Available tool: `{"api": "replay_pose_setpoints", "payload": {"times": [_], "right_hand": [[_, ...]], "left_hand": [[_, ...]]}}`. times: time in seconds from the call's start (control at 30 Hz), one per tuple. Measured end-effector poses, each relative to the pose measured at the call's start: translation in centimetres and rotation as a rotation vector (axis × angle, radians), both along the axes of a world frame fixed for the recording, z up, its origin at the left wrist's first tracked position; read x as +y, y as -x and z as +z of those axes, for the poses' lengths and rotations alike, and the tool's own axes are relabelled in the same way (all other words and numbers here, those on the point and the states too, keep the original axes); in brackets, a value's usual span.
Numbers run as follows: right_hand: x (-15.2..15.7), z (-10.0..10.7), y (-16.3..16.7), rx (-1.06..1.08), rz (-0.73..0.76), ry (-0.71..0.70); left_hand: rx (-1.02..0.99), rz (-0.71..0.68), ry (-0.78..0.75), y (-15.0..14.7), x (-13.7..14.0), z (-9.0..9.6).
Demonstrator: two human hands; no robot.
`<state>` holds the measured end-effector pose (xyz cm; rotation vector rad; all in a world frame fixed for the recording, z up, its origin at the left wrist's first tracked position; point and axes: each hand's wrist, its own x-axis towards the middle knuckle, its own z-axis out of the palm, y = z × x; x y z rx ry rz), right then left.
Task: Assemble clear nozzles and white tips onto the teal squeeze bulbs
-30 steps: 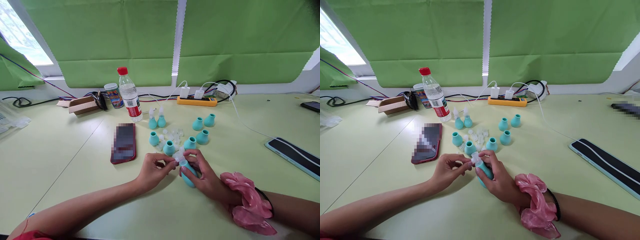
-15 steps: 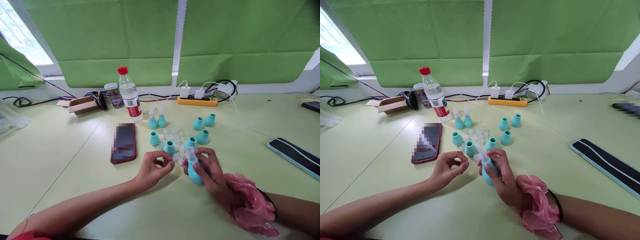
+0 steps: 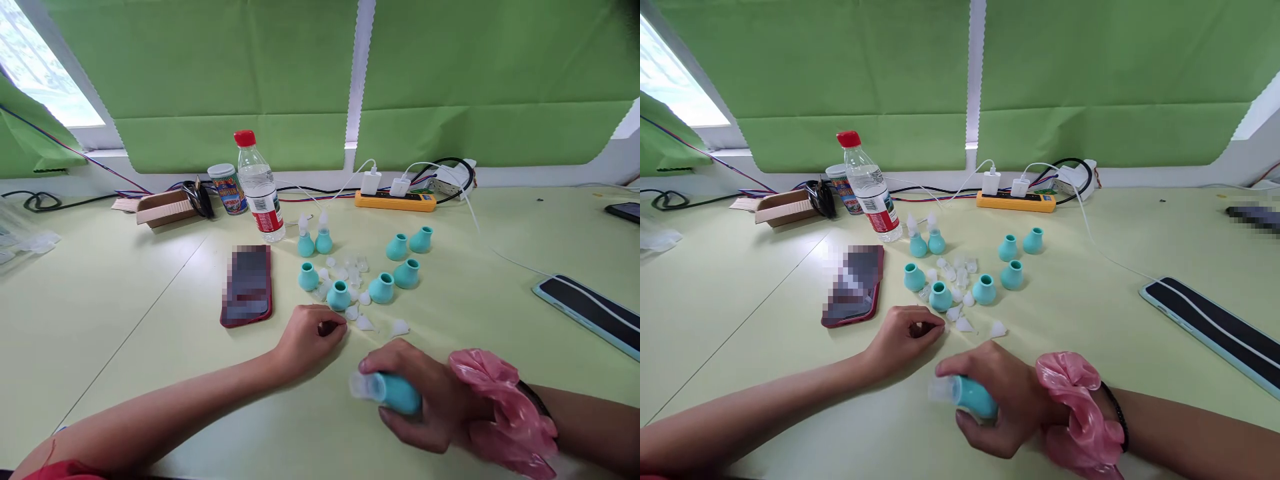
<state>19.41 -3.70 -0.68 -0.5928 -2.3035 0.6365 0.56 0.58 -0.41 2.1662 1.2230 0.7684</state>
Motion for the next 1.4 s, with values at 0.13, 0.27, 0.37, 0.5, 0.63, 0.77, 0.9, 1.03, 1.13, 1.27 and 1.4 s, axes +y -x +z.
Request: {"api": "replay_pose_setpoints", "payload": {"times": [0.13,0.27,0.37,0.5,0.63,0.77,0.9,1.03,1.13,1.27,1.4], "right_hand": [[0.4,0.1,0.5,-0.102,0.079,-0.083],[0.8,0.5,1.0,-0.131,-0.069,-0.009],[0.9,0.4,1.1,-0.097,-0.127,0.013],[1.1,0.1,1.0,-0.042,-0.162,0.023],[1.1,0.0,0.7,0.044,-0.143,0.035],[1.1,0.2,0.6,0.113,-0.124,0.05],[1.0,0.4,0.8,0.159,-0.148,0.05],[0.8,0.6,0.9,0.172,-0.113,0.033],[0.7,0.8,0.9,0.156,-0.114,0.045],[0.8,0.8,0.7,0.116,-0.186,0.091],[1.1,0.5,0.7,0.077,-0.252,0.13]], "left_hand": [[-0.053,-0.081,-0.109,0.0,0.0,-0.4],[-0.075,-0.164,-0.187,0.1,-0.3,-0.5],[-0.088,-0.099,-0.155,0.2,-0.5,-0.3],[-0.09,-0.025,-0.107,0.5,-0.6,0.1],[-0.024,-0.229,-0.09,0.7,-0.6,0.3],[0.14,-0.472,-0.371,0.6,-0.7,0.1],[0.329,-0.506,-0.538,0.5,-0.7,-0.3],[0.344,-0.527,-0.53,0.6,-0.7,-0.4],[0.332,-0.55,-0.5,0.6,-0.6,-0.2],[0.227,-0.514,-0.523,0.7,-0.7,0.0],[0.02,-0.393,-0.478,1.0,-0.9,0.5]]}}
